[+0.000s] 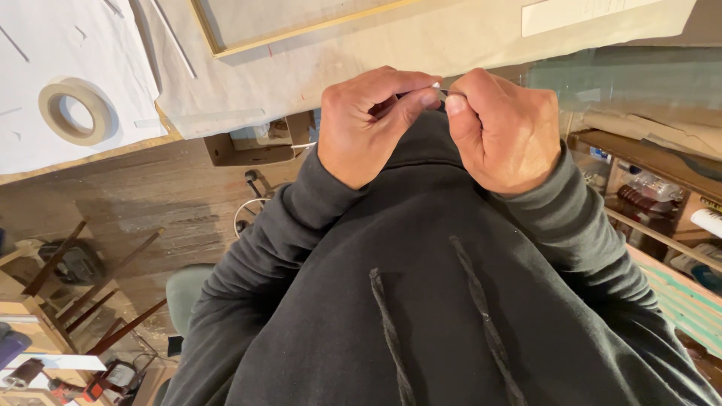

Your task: Applying plastic spacers to the inside edge of a picture frame for artwork preparation.

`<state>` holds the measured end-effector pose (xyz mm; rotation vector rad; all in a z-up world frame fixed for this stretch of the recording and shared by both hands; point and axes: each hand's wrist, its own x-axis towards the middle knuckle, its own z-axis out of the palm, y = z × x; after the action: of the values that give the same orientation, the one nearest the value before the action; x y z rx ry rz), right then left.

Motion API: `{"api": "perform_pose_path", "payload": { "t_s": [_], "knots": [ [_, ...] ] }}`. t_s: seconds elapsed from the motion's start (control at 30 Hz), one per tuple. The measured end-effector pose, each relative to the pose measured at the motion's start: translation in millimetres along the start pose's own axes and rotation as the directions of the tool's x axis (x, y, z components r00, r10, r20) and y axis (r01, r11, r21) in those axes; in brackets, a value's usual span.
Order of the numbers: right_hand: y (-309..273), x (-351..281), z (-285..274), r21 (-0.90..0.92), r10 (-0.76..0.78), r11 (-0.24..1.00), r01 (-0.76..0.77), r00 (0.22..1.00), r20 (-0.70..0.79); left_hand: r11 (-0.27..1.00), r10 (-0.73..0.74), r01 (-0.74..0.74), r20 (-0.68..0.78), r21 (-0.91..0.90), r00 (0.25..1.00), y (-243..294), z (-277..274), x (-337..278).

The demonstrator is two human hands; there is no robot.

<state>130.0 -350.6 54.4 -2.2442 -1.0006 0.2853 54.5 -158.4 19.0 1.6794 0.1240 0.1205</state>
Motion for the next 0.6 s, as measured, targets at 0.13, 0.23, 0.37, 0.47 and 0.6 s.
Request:
{"api": "perform_pose_path", "payload": {
  "t_s": [0.13,0.23,0.37,0.47,0.6],
  "knots": [
    [-0.4,-0.1,0.1,-0.021,-0.005,1.000,0.005,1.000,0.000,1.000,0.003,-0.003,-0.003,-0.019,1.000,0.7,1.6,-1.1],
    [-0.4,1.0,0.2,-0.044,0.004,0.999,-0.003,1.000,0.010,1.000,-0.010,0.010,-0.018,-0.019,1.000,0.9,4.1,-2.8],
    [-3.3,0.6,2.2,-0.072,0.029,0.997,-0.029,1.000,0.002,0.997,0.025,-0.021,-0.049,0.075,0.998,3.8,5.1,-3.0],
    [0.6,-0.7,1.7,-0.079,-0.034,0.996,0.036,0.999,0.024,0.997,0.020,-0.015,-0.062,0.074,0.998,4.9,5.8,-4.5],
    [1.9,-2.2,1.1,-0.066,-0.042,0.997,0.045,0.998,0.035,1.000,0.019,-0.018,-0.027,0.025,0.999,0.7,6.6,-3.7]
  ]
}}
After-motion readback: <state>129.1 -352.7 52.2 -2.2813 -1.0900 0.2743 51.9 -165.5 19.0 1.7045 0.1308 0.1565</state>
